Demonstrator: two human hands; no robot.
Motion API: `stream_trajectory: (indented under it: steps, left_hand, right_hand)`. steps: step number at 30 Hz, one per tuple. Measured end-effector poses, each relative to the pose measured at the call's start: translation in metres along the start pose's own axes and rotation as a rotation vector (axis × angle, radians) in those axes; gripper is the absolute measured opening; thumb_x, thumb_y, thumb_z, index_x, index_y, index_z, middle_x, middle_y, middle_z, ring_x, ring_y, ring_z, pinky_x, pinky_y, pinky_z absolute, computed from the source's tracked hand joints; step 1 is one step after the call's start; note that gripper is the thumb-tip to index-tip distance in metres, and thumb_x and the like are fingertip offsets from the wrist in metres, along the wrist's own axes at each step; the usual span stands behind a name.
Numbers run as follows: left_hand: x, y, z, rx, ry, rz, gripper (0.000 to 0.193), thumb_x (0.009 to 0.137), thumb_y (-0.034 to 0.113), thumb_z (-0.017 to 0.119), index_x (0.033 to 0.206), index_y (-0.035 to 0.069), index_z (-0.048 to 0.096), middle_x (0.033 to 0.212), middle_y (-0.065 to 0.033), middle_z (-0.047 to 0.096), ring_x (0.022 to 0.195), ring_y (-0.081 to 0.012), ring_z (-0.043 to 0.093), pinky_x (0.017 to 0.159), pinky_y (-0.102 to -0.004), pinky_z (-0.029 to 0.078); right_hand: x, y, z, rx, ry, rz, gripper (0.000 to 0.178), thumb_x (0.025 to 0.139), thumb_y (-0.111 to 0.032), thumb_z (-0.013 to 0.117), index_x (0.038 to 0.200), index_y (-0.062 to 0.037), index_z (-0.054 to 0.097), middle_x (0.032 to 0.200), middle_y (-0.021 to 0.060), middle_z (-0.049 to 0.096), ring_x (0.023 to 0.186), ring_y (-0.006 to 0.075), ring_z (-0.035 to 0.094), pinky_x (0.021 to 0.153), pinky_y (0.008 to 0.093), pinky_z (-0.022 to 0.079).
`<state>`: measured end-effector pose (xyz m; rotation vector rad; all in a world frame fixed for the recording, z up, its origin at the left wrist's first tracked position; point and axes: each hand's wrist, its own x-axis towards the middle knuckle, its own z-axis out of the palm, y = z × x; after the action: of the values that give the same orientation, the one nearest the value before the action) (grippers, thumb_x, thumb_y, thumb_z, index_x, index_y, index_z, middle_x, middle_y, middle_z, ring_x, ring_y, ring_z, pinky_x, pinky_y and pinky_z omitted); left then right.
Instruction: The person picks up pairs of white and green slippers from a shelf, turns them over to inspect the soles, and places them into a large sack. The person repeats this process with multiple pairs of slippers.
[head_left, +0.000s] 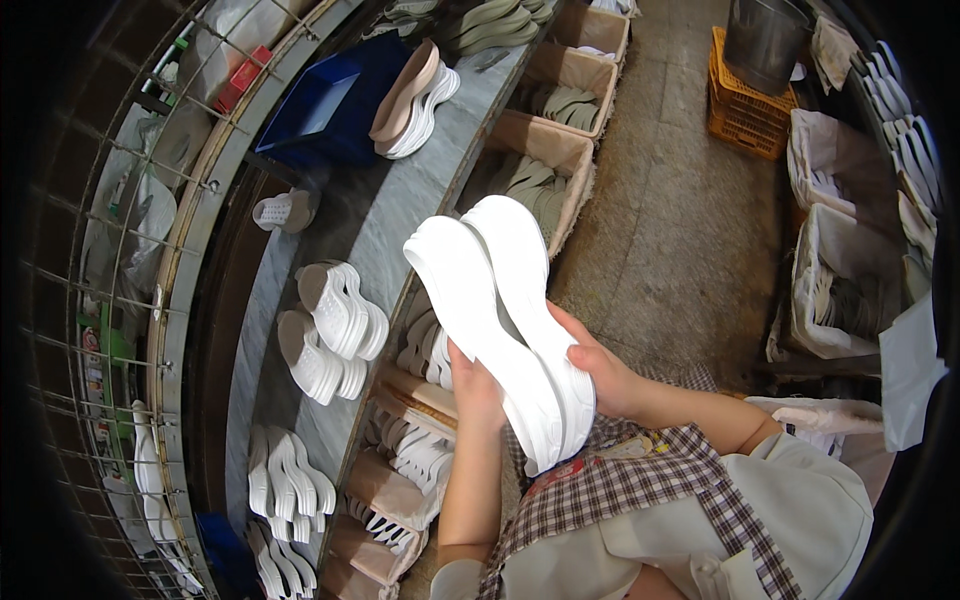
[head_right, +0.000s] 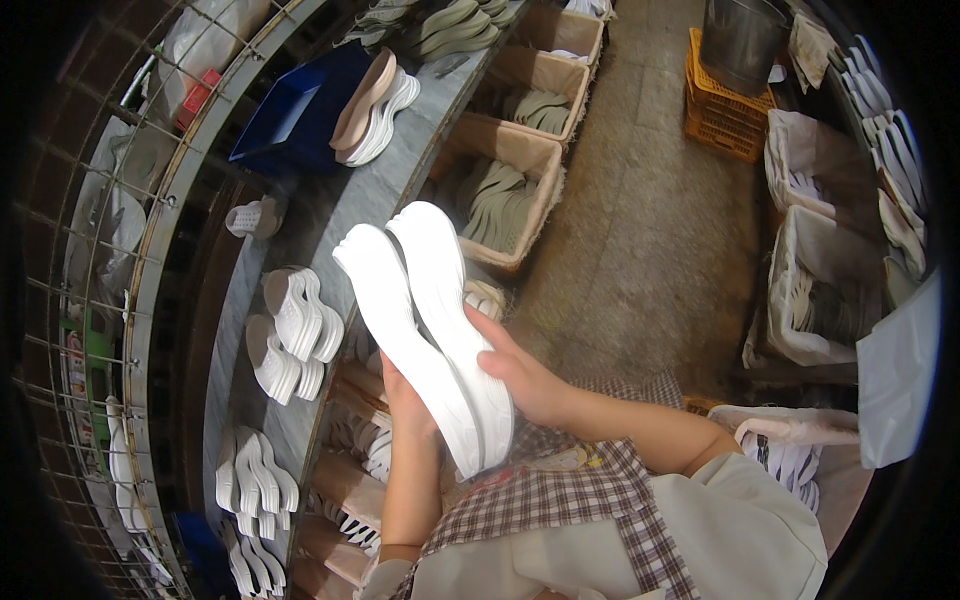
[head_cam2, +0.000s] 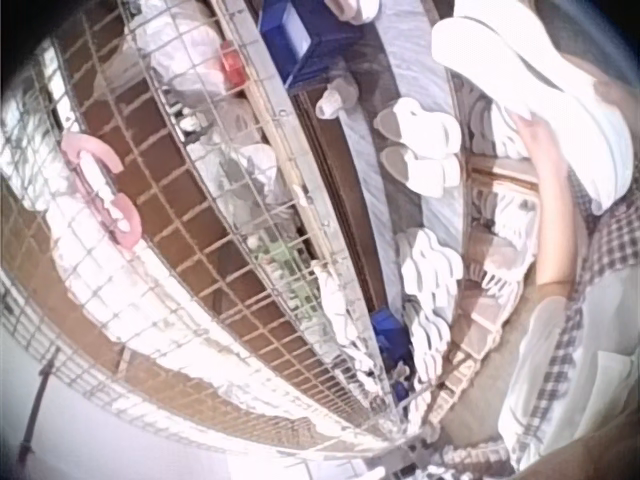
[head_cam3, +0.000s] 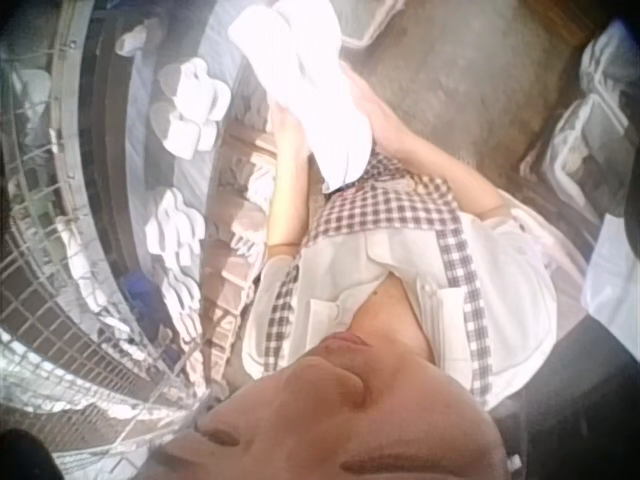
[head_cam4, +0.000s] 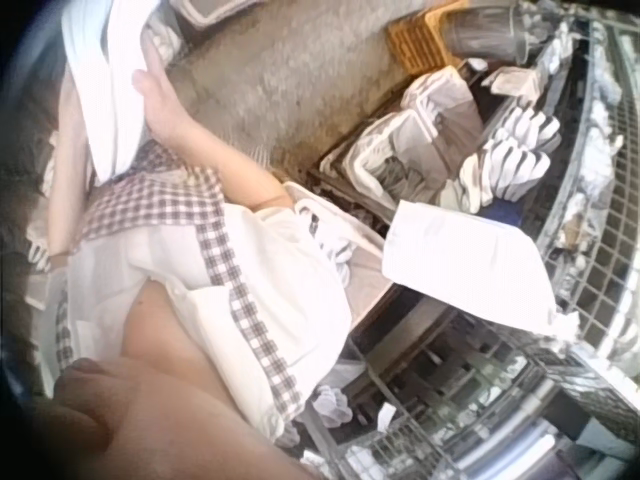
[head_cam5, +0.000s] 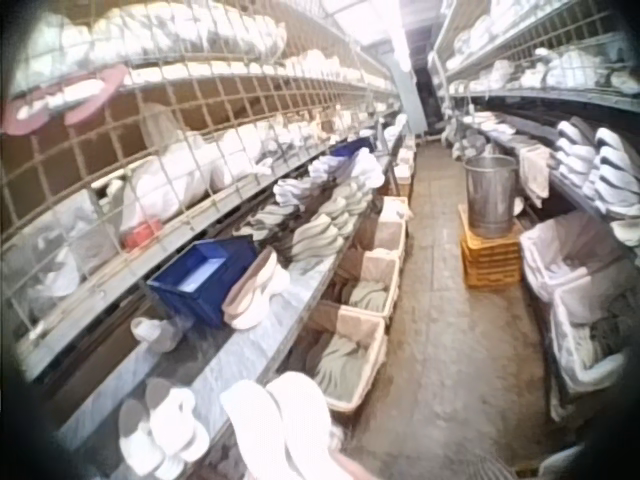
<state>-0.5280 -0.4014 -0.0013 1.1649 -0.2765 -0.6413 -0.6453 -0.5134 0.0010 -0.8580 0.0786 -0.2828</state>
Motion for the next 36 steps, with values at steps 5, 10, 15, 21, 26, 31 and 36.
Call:
stream_trajectory:
  steps: [5, 10, 15, 21, 26, 31, 36]
  left_hand:
    - [0.003, -0.002, -0.007, -0.158, -0.031, -0.087, 0.057, 0.09, 0.002, 0.053, 0.139, 0.008, 0.025, 0.131, -0.0117, 0.043, 0.118, -0.0239, 0.047, 0.095, -0.0369, 0.046]
    - [0.002, -0.003, -0.009, -0.053, -0.037, -0.052, 0.057, 0.09, 0.002, 0.054, 0.139, 0.007, 0.026, 0.133, -0.0115, 0.042, 0.119, -0.0239, 0.046, 0.099, -0.0384, 0.043]
    - [0.0, 0.001, -0.008, -0.105, -0.078, -0.02, 0.053, 0.09, 0.003, 0.055, 0.137, 0.002, 0.031, 0.131, -0.0121, 0.046, 0.116, -0.024, 0.05, 0.098, -0.0368, 0.043]
    - [0.001, 0.003, -0.015, -0.078, -0.062, -0.007, 0.046, 0.091, 0.007, 0.056, 0.132, -0.004, 0.039, 0.127, -0.0133, 0.05, 0.112, -0.0229, 0.052, 0.094, -0.0334, 0.045]
    - [0.002, -0.003, -0.03, -0.011, -0.103, 0.071, 0.04, 0.09, 0.006, 0.055, 0.128, -0.005, 0.044, 0.122, -0.0124, 0.054, 0.108, -0.0214, 0.055, 0.091, -0.0328, 0.046]
    - [0.0, -0.003, -0.037, 0.091, -0.079, 0.091, 0.039, 0.088, 0.005, 0.058, 0.125, -0.004, 0.048, 0.119, -0.0118, 0.056, 0.106, -0.0208, 0.056, 0.089, -0.033, 0.047]
    - [-0.002, -0.006, -0.042, 0.085, -0.142, 0.126, 0.042, 0.086, 0.005, 0.062, 0.125, -0.003, 0.048, 0.119, -0.011, 0.056, 0.106, -0.0204, 0.055, 0.09, -0.0335, 0.046]
  right_hand:
    - [-0.001, 0.003, -0.013, -0.234, -0.077, -0.076, 0.081, 0.086, -0.038, 0.046, 0.147, 0.0025, 0.012, 0.15, 0.0189, 0.013, 0.14, 0.0291, 0.011, 0.114, 0.0406, 0.009]
    - [-0.004, 0.005, -0.017, -0.226, -0.105, -0.041, 0.084, 0.085, -0.041, 0.048, 0.146, 0.0051, 0.012, 0.151, 0.0189, 0.012, 0.14, 0.0297, 0.01, 0.113, 0.041, 0.008]
    - [-0.005, 0.004, -0.017, -0.239, -0.15, -0.098, 0.082, 0.087, -0.039, 0.049, 0.145, 0.0063, 0.014, 0.15, 0.0193, 0.014, 0.14, 0.0296, 0.009, 0.114, 0.0403, 0.008]
    - [-0.006, 0.003, -0.022, -0.271, -0.172, -0.089, 0.075, 0.087, -0.025, 0.06, 0.143, 0.0067, 0.021, 0.147, 0.0186, 0.024, 0.137, 0.0269, 0.022, 0.112, 0.0378, 0.017]
    - [-0.005, 0.007, -0.029, -0.243, -0.18, -0.063, 0.074, 0.083, -0.015, 0.067, 0.141, 0.0048, 0.026, 0.143, 0.0157, 0.032, 0.132, 0.0231, 0.032, 0.109, 0.036, 0.025]
    - [-0.002, 0.006, -0.033, -0.266, -0.219, -0.079, 0.072, 0.082, -0.012, 0.068, 0.14, 0.0017, 0.029, 0.138, 0.0133, 0.037, 0.13, 0.0217, 0.034, 0.108, 0.0358, 0.027]
    - [-0.001, -0.001, -0.031, -0.232, -0.255, -0.063, 0.073, 0.081, -0.011, 0.068, 0.14, -0.0004, 0.027, 0.136, 0.0115, 0.039, 0.125, 0.021, 0.039, 0.106, 0.0366, 0.03]
